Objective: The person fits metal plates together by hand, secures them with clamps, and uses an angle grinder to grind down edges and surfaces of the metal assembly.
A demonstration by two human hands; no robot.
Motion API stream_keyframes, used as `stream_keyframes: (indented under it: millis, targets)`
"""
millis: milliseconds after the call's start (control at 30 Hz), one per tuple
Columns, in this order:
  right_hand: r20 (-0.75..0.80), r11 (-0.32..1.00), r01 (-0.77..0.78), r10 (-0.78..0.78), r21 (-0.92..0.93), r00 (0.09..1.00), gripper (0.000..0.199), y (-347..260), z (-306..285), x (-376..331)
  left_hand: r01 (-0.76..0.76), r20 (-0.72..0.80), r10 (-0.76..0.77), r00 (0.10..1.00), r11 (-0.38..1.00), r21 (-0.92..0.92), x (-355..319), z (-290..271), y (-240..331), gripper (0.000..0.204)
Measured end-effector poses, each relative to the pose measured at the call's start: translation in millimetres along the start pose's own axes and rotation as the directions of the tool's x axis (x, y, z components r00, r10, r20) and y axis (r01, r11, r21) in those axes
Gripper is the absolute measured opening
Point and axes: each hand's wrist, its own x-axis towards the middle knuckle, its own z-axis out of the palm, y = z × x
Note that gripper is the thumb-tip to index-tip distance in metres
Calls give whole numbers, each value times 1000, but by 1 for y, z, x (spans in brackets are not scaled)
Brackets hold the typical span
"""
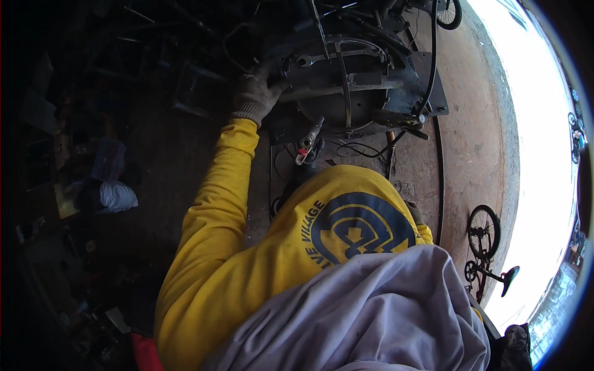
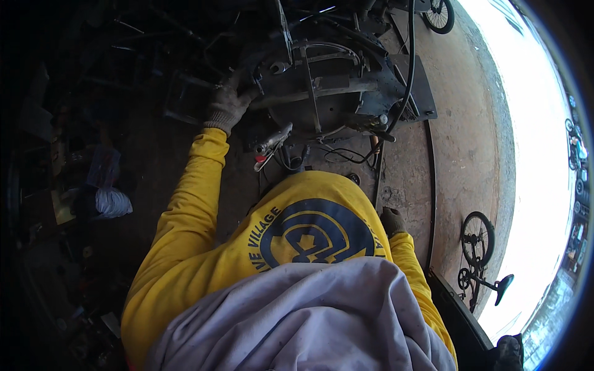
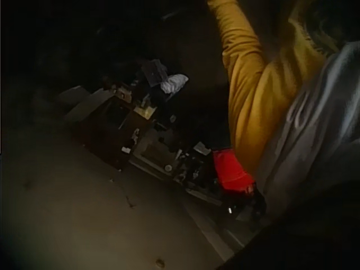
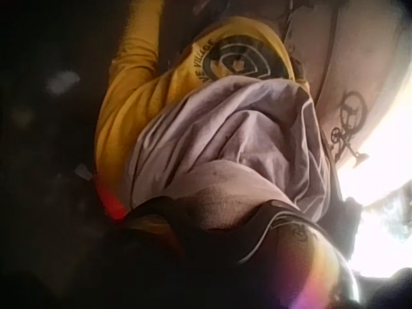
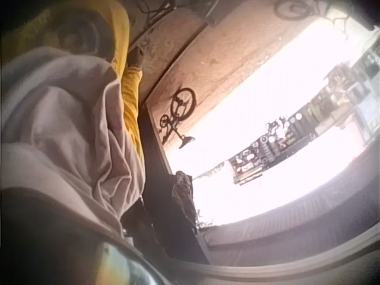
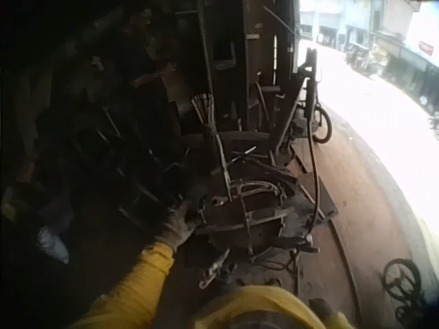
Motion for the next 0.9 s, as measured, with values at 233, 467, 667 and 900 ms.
stream_keyframes:
  millis: [233, 467, 667, 900]
  targets:
    - [-93, 994, 22, -33, -111, 995, 37, -21, 51, -31, -181, -14, 181, 983, 980, -82, 22, 15, -28, 51]
    - [-170, 981, -90, 61, -170, 984, 40, -13, 62, -63, -269, -51, 270, 961, 963, 32, 24, 17, -35, 48]
    - [-163, 979, -111, 82, -174, 983, 40, 7, 63, -64, -351, -104, 348, 932, 936, -13, 25, 19, -44, 50]
    - [-139, 992, -67, 52, -103, 989, 40, -8, 80, -54, -262, -22, 262, 965, 954, -148, 27, 24, -54, 51]
